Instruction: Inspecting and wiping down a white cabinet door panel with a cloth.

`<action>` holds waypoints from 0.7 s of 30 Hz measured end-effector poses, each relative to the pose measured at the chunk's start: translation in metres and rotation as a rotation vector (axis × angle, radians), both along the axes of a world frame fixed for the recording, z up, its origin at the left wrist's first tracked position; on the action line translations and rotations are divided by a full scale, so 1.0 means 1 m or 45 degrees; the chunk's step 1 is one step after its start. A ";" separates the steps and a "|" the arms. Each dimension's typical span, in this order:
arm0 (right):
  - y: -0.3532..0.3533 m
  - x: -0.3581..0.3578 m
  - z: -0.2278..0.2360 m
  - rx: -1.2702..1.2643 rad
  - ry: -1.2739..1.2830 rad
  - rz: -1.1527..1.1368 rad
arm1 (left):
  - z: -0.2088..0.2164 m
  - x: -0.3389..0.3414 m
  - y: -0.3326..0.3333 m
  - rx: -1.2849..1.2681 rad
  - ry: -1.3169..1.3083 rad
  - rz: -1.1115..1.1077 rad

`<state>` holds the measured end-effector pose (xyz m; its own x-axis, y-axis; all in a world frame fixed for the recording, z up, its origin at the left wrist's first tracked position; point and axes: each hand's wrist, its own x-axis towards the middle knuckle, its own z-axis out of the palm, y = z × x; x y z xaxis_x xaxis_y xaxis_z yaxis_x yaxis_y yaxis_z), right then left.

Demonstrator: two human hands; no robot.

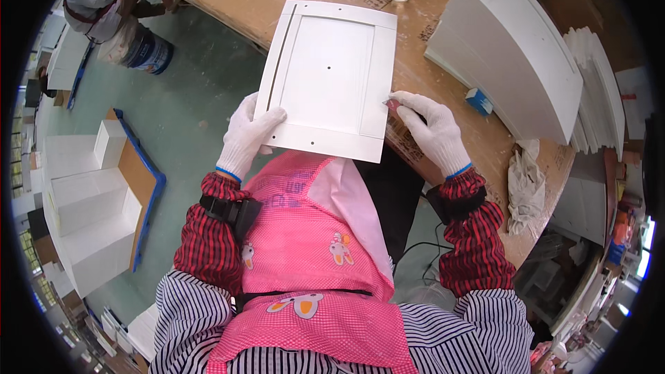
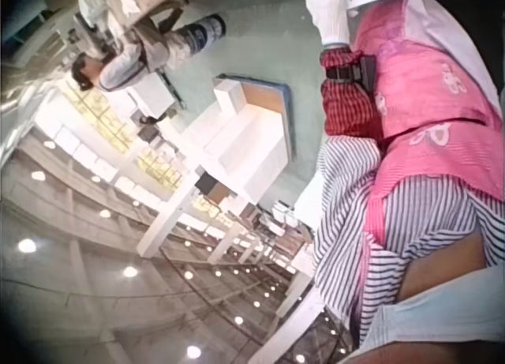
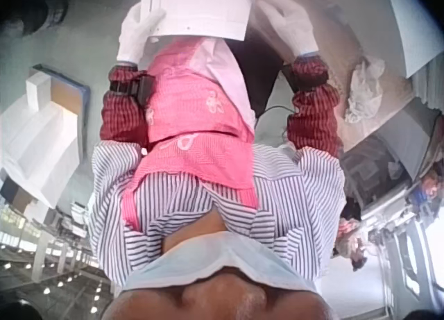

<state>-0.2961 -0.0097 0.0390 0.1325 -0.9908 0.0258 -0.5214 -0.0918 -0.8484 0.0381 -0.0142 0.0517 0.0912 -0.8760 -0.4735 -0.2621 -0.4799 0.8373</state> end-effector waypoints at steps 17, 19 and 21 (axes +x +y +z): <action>-0.020 0.019 0.013 0.050 0.313 0.277 | -0.010 0.003 -0.025 -0.112 -0.107 -0.007; -0.022 0.017 0.009 0.040 0.321 0.304 | -0.008 0.004 -0.028 -0.065 -0.113 -0.016; -0.026 0.020 0.004 0.039 0.260 0.194 | -0.009 0.008 -0.030 -0.021 -0.124 -0.021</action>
